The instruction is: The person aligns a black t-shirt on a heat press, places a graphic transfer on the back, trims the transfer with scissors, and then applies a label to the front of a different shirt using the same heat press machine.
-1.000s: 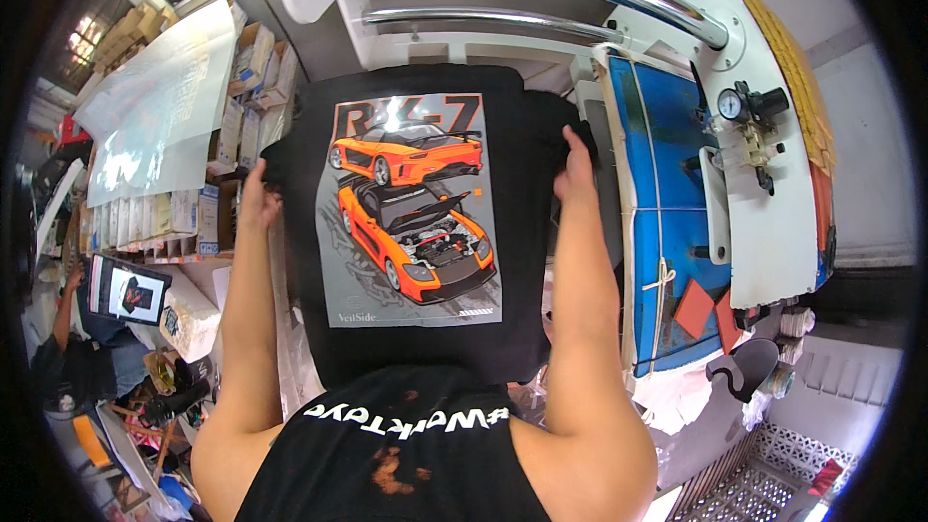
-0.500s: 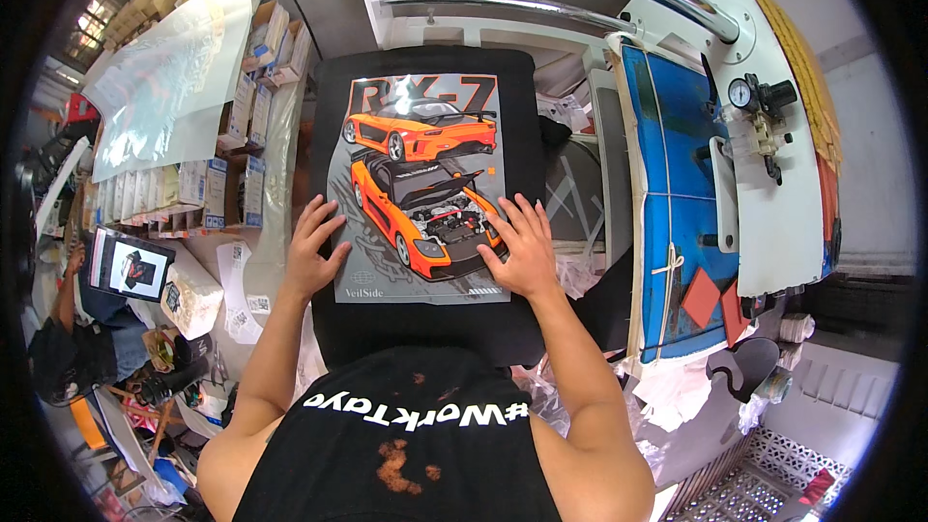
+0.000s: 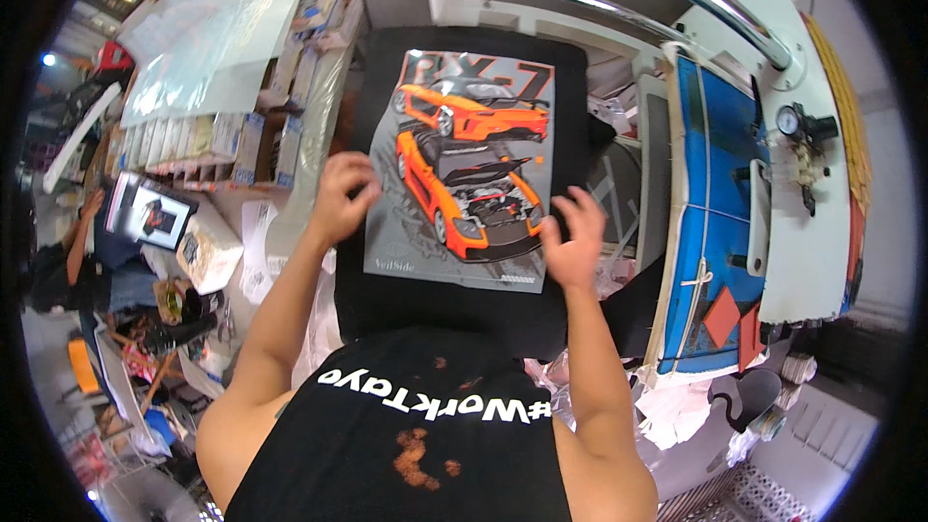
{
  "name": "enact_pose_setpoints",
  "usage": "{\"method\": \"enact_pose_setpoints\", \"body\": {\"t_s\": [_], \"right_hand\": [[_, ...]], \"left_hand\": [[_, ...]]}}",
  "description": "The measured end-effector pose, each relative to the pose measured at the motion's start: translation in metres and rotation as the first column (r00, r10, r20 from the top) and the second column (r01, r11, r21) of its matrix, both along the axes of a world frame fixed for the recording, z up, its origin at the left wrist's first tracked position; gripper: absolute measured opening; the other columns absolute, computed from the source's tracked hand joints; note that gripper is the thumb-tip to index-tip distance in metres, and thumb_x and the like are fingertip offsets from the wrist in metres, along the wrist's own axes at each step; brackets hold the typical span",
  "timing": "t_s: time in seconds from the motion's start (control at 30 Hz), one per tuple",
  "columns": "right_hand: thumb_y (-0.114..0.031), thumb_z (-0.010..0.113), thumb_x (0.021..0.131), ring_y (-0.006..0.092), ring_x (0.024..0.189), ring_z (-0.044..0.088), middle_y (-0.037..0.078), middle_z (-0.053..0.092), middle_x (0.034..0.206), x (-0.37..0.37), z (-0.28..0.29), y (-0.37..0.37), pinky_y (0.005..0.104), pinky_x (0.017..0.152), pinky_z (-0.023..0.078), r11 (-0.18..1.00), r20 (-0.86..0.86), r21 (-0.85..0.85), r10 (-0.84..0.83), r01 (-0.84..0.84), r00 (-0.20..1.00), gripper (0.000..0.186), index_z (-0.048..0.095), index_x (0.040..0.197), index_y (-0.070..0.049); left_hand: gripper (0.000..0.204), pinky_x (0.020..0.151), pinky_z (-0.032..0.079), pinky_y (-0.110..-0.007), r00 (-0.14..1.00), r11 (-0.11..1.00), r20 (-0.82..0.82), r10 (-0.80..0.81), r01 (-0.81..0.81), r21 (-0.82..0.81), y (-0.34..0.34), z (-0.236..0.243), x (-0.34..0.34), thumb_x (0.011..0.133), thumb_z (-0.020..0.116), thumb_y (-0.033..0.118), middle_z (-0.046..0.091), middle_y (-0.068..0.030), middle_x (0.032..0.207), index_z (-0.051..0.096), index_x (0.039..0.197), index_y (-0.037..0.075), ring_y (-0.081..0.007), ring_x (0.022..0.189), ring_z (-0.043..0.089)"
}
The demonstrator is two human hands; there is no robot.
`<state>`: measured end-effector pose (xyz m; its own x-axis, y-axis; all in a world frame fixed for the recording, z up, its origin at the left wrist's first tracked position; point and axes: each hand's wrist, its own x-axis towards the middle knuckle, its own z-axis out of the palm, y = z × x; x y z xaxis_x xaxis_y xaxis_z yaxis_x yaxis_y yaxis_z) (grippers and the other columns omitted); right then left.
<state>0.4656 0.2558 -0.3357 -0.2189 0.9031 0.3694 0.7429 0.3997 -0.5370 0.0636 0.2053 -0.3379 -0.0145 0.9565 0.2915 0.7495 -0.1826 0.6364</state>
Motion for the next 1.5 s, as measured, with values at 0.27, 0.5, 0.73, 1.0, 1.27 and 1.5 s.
{"method": "enact_pose_setpoints", "body": {"t_s": [0.27, 0.5, 0.73, 1.0, 1.27, 1.5], "right_hand": [[-0.038, 0.058, 0.098, 0.0249, 0.102, 0.066, 0.013, 0.068, 0.113, 0.067, -0.063, -0.026, 0.0394, 0.093, 0.054, 0.246, -0.4, -0.877, -0.85, -0.413, 0.343, 0.045, 0.059, 0.124, -0.001], [-0.01, 0.065, 0.094, 0.02, 0.1, 0.065, 0.009, 0.068, 0.106, 0.118, -0.032, -0.037, 0.0332, 0.093, 0.051, 0.614, -0.693, -0.721, -0.654, -0.322, 0.304, 0.02, 0.063, 0.111, 0.0], [0.007, 0.053, 0.092, 0.0255, 0.117, 0.06, 0.018, 0.059, 0.13, 0.12, -0.015, -0.06, 0.0355, 0.102, 0.047, 0.678, -0.707, -0.698, -0.6, -0.23, 0.373, 0.046, 0.047, 0.137, 0.01], [0.009, 0.054, 0.093, 0.0232, 0.106, 0.064, 0.017, 0.064, 0.121, 0.114, -0.008, -0.057, 0.0332, 0.096, 0.052, 0.701, -0.714, -0.692, -0.627, -0.174, 0.313, 0.039, 0.053, 0.131, 0.008], [0.002, 0.063, 0.091, 0.0163, 0.094, 0.064, 0.012, 0.067, 0.112, 0.118, -0.016, -0.057, 0.0283, 0.083, 0.052, 0.682, -0.621, -0.732, -0.672, 0.009, 0.405, 0.025, 0.064, 0.116, 0.006], [-0.021, 0.072, 0.081, 0.0353, 0.117, 0.053, 0.014, 0.06, 0.123, 0.033, 0.006, -0.07, 0.0463, 0.103, 0.04, 0.995, 0.101, 0.056, -0.084, 0.079, 0.991, 0.04, 0.065, 0.118, -0.006]], "left_hand": [[0.038, 0.084, 0.056, -0.035, -0.265, 0.821, 0.786, 0.559, 0.311, -0.479, 0.03, -0.111, -0.066, 0.098, 0.06, 0.03, 0.068, -0.012, 0.105, 0.058, 0.125, 0.003, -0.0217, 0.094, 0.067], [0.04, 0.081, 0.049, -0.022, 0.374, 0.962, 0.89, 0.262, -0.025, -0.272, 0.02, -0.05, -0.106, 0.09, 0.065, 0.006, 0.068, -0.0047, 0.099, 0.06, 0.13, 0.005, -0.0096, 0.093, 0.063], [0.065, 0.069, 0.037, -0.019, 0.808, 0.953, 0.572, 0.139, 0.048, -0.298, 0.018, -0.002, -0.103, 0.074, 0.062, -0.001, 0.049, 0.0077, 0.078, 0.058, 0.138, 0.01, -0.0043, 0.071, 0.043], [0.075, 0.062, 0.026, -0.018, 0.725, 0.956, 0.67, 0.163, 0.053, -0.29, 0.013, -0.017, -0.111, 0.067, 0.055, -0.006, 0.032, 0.0088, 0.075, 0.055, 0.141, 0.007, -0.0041, 0.066, 0.031], [0.069, 0.061, 0.03, -0.019, 0.747, 0.959, 0.638, 0.188, 0.0, -0.282, 0.01, -0.016, -0.109, 0.07, 0.057, -0.006, 0.044, 0.0074, 0.076, 0.058, 0.137, 0.009, -0.0043, 0.064, 0.036], [0.027, 0.102, 0.045, -0.041, 0.999, 0.987, 0.037, -0.013, 0.007, 0.158, -0.016, -0.003, -0.011, 0.08, 0.071, 0.008, 0.063, -0.0152, 0.121, 0.07, 0.107, 0.002, -0.0331, 0.118, 0.057]]}}
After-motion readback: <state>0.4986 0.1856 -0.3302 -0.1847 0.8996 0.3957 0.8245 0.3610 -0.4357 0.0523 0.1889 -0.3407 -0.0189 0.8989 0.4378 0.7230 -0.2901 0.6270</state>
